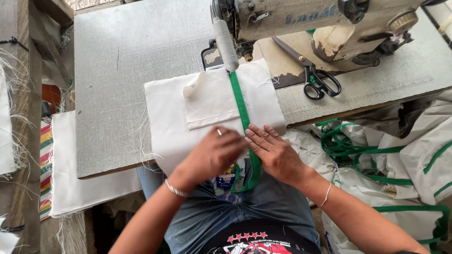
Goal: Attaching green straps to white fabric bags using an industrial sewing machine and trimming threads with scissors.
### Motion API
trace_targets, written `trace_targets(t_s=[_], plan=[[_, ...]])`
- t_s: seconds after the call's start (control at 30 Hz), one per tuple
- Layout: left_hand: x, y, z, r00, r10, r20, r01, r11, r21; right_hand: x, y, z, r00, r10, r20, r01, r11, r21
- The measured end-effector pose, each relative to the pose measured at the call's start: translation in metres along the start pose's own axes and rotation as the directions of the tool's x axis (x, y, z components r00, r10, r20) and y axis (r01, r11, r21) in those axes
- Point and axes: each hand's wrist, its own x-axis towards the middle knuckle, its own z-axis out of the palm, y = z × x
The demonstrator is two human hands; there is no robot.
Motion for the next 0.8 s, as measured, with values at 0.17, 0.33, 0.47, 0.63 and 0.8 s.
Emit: trace_targets(t_s=[0.17,0.33,0.47,0.63,0.8], plan=[[-0.015,-0.042,0.004,0.953,-0.192,0.235,0.124,0.953,0.276,0.002,-0.006,-0.001,0.999,0.036,0.004,-0.036,0.999,-0.012],[-0.020,-0.039,0.004,0.872,-0.259,0.416,0.152,0.950,0.271,0.002,-0.007,-0.003,0.999,0.043,0.027,-0.043,0.999,-0.019],[-0.017,-0.035,-0.001,0.844,-0.259,0.469,0.141,0.952,0.272,0.007,-0.005,-0.008,0.998,0.031,0.045,-0.032,0.999,0.004],[-0.030,-0.041,0.003,0.814,-0.260,0.520,0.129,0.953,0.274,0.014,-0.006,-0.015,0.997,0.029,0.067,-0.031,0.999,0.025],[-0.029,-0.043,-0.004,0.833,-0.222,0.507,0.131,0.969,0.210,0.018,-0.005,-0.019,0.997,0.045,0.065,-0.049,0.997,0.057]])
